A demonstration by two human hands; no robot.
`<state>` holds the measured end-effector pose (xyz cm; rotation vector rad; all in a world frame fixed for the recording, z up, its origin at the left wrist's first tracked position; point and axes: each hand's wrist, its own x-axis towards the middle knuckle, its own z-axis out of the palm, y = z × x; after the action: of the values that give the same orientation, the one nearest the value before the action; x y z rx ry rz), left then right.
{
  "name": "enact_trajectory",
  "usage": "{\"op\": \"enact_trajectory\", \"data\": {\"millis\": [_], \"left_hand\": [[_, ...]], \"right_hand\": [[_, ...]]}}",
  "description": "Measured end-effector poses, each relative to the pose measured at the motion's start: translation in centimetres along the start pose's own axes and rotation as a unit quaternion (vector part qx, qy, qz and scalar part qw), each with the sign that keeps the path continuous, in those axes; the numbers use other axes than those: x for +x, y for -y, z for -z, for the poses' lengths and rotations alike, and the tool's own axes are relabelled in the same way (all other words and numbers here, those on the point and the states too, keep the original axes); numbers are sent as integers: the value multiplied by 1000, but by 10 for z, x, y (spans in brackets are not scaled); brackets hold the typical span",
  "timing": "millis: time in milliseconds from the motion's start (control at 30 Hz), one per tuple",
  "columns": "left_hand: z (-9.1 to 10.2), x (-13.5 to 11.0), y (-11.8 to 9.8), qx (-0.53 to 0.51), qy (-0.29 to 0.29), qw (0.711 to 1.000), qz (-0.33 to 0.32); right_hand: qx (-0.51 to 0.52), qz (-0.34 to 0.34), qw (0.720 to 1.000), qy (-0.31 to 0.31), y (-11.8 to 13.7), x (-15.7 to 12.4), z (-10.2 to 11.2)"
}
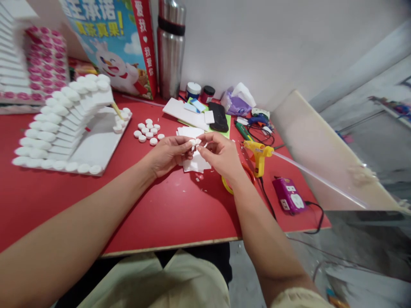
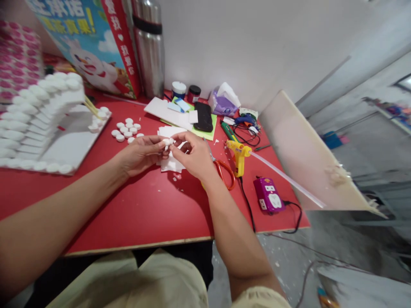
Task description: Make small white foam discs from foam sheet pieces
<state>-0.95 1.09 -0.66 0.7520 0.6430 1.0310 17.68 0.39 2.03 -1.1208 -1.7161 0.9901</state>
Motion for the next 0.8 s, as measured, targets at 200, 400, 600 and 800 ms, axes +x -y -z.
{"op": "enact_trajectory", "data": {"millis": [200, 400, 600, 800], "left_hand": [[0, 0, 3, 18, 11, 1000, -4], [0, 0, 3, 11, 4, 1000, 1], [0, 0, 3, 13, 9, 1000, -4], [1, 0, 4, 19, 8, 1000, 2]], "right_hand": [[-67, 45, 996, -36, -2, 0, -5], [-49, 42, 998, -26, -2, 0, -3], [-50, 29, 998, -23, -2, 0, -4], [-53, 21, 998, -36, -3, 1, -4]]}}
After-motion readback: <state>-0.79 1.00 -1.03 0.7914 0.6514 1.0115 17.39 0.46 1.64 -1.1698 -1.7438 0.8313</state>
